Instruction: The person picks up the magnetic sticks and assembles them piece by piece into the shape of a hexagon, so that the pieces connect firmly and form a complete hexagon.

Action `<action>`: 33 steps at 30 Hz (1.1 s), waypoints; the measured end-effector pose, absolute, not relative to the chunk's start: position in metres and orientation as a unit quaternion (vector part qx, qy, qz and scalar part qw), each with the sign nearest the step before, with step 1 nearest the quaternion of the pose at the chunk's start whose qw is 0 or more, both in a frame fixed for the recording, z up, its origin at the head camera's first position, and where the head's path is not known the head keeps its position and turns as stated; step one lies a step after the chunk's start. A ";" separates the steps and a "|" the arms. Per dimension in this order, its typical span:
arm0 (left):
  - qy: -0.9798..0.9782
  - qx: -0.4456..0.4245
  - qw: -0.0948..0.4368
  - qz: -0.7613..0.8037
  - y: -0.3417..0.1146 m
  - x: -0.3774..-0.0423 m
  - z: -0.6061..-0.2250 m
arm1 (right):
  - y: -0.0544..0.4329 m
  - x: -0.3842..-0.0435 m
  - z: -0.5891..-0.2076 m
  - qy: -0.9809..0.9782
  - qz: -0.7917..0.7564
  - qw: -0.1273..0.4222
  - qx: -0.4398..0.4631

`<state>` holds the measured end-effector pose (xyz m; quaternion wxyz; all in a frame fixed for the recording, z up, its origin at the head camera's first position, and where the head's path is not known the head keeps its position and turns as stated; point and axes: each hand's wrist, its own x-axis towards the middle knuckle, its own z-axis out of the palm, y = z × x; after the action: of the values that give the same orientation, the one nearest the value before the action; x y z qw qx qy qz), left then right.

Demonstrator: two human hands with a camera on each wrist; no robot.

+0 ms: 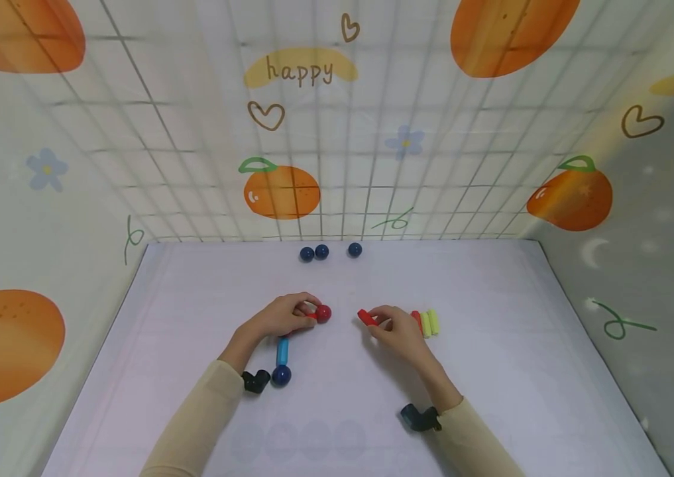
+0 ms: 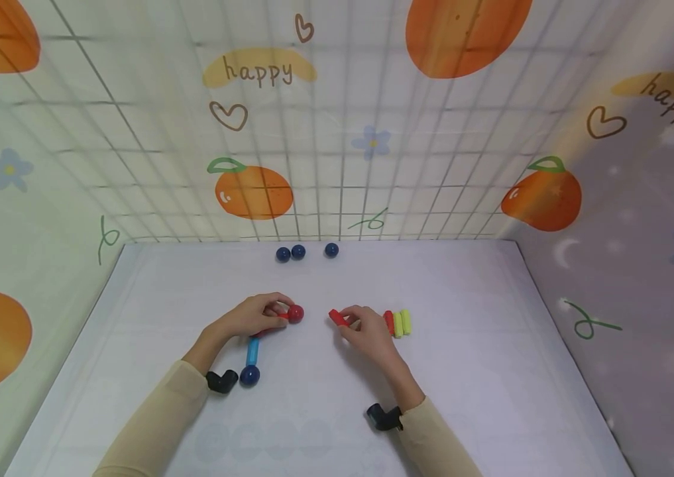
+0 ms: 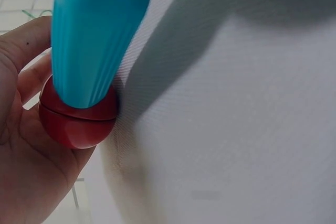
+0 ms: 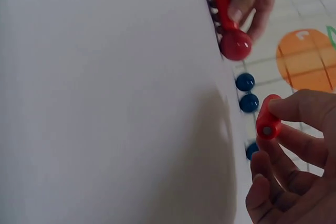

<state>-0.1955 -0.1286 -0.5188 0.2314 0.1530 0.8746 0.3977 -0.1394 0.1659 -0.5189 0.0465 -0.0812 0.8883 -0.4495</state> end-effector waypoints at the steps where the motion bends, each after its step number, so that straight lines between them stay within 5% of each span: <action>1: 0.874 0.153 0.231 0.398 -0.129 -0.195 -0.519 | 0.162 -0.141 -0.519 0.888 -0.448 0.054 -0.084; 11: 0.873 0.150 0.231 0.404 -0.130 -0.196 -0.521 | 0.127 -0.157 -0.525 0.888 -0.429 0.105 -0.129; 33: 0.879 0.140 0.243 0.387 -0.130 -0.190 -0.514 | 0.116 -0.168 -0.528 0.903 -0.396 0.081 -0.148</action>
<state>-0.1904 -0.1303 -0.5137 0.2427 0.1396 0.8788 0.3865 -0.1681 0.1163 -0.5285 0.0811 -0.1477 0.9026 -0.3962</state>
